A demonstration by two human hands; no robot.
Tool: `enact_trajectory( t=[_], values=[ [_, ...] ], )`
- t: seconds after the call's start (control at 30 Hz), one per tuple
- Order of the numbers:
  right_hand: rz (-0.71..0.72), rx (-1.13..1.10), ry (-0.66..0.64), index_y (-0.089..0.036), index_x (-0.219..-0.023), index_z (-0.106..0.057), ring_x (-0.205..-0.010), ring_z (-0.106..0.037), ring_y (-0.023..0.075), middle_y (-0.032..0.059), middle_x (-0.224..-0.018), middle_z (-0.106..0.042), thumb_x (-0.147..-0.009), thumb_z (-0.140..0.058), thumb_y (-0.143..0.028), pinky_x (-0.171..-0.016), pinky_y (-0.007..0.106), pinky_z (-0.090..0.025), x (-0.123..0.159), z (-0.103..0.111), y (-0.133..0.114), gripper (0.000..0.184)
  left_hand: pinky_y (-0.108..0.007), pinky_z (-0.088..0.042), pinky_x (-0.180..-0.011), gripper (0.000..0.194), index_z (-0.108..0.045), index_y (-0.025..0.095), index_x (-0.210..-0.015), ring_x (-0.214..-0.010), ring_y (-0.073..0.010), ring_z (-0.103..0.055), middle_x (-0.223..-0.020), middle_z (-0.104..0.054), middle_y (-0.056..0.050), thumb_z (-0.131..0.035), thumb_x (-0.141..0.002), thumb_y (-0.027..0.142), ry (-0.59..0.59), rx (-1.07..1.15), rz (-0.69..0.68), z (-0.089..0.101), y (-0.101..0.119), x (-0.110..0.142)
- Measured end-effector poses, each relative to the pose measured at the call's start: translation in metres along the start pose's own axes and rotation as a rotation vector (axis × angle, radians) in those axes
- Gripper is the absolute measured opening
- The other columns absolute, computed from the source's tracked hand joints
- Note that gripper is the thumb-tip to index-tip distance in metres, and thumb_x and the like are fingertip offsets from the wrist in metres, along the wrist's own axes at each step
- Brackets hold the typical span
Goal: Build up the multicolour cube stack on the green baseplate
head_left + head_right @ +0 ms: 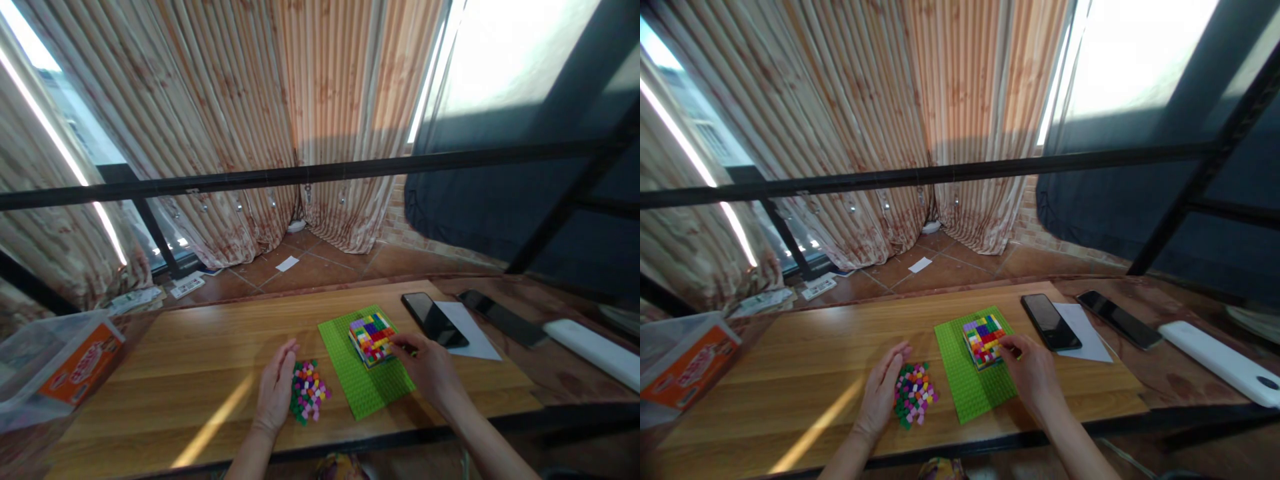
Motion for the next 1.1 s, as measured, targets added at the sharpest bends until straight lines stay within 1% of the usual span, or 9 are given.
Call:
enact_trajectory(
  t=[0.23, 0.4, 0.6, 0.73, 0.93, 1.1],
  values=[
    [-0.017, 0.042, 0.014, -0.021, -0.075, -0.068, -0.061, -0.063, 0.0178, 0.0029, -0.069, -0.07, -0.074, -0.053, -0.037, -0.058, 0.027, -0.044, -0.002, -0.001, -0.002, 0.022, -0.04, -0.037, -0.102, 0.041, -0.056, 0.02, -0.118, -0.114, -0.0218, -0.055, -0.118, -0.063, -0.008, -0.043, -0.088, 0.045, -0.012, -0.024, 0.012, -0.002, 0.002, 0.001],
    [0.001, 0.074, 0.006, -0.022, -0.071, -0.067, -0.059, -0.061, 0.0169, 0.0012, -0.067, -0.068, -0.075, -0.053, -0.035, -0.058, 0.027, -0.042, -0.001, -0.004, -0.003, 0.019, -0.039, -0.038, -0.102, 0.04, -0.057, 0.02, -0.117, -0.113, -0.0215, -0.056, -0.117, -0.064, -0.008, -0.043, -0.088, 0.044, -0.014, -0.031, -0.002, -0.003, 0.003, 0.001],
    [-0.005, 0.004, -0.004, -0.023, -0.067, -0.067, -0.064, -0.062, 0.0171, 0.0011, -0.07, -0.069, -0.074, -0.054, -0.035, -0.063, 0.028, -0.043, -0.002, -0.005, -0.001, 0.019, -0.039, -0.039, -0.1, 0.041, -0.057, 0.019, -0.118, -0.112, -0.022, -0.057, -0.116, -0.064, -0.009, -0.044, -0.088, 0.044, -0.002, -0.027, 0.007, -0.002, 0.004, 0.001],
    [0.004, 0.002, -0.021, -0.023, -0.064, -0.068, -0.066, -0.063, 0.0176, 0.0011, -0.069, -0.069, -0.074, -0.054, -0.034, -0.064, 0.028, -0.043, -0.003, -0.004, -0.004, 0.02, -0.038, -0.04, -0.1, 0.039, -0.058, 0.02, -0.117, -0.111, -0.0208, -0.057, -0.115, -0.065, -0.007, -0.044, -0.088, 0.043, -0.007, -0.042, 0.006, -0.003, 0.005, 0.002],
    [-0.004, -0.026, -0.043, -0.023, -0.063, -0.068, -0.064, -0.064, 0.0177, 0.001, -0.066, -0.069, -0.073, -0.056, -0.033, -0.061, 0.027, -0.044, -0.004, -0.005, -0.006, 0.018, -0.038, -0.039, -0.101, 0.04, -0.058, 0.02, -0.117, -0.112, -0.0209, -0.057, -0.116, -0.065, -0.007, -0.044, -0.087, 0.043, 0.0, -0.073, -0.004, -0.002, 0.005, 0.002],
    [0.042, -0.084, -0.003, -0.023, -0.068, -0.069, -0.069, -0.065, 0.0184, 0.0016, -0.073, -0.07, -0.074, -0.057, -0.036, -0.064, 0.027, -0.046, -0.001, 0.005, -0.012, 0.018, -0.037, -0.04, -0.1, 0.039, -0.058, 0.02, -0.116, -0.112, -0.021, -0.057, -0.117, -0.064, -0.007, -0.044, -0.088, 0.043, -0.005, -0.085, -0.023, -0.002, 0.006, 0.001]
  ],
)
Point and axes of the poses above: each hand's wrist, its own x-axis away from the middle knuckle, its own z-axis out of the back of the hand, y = z × x, the point moved 10 cm from there along -x, towards the middle knuckle
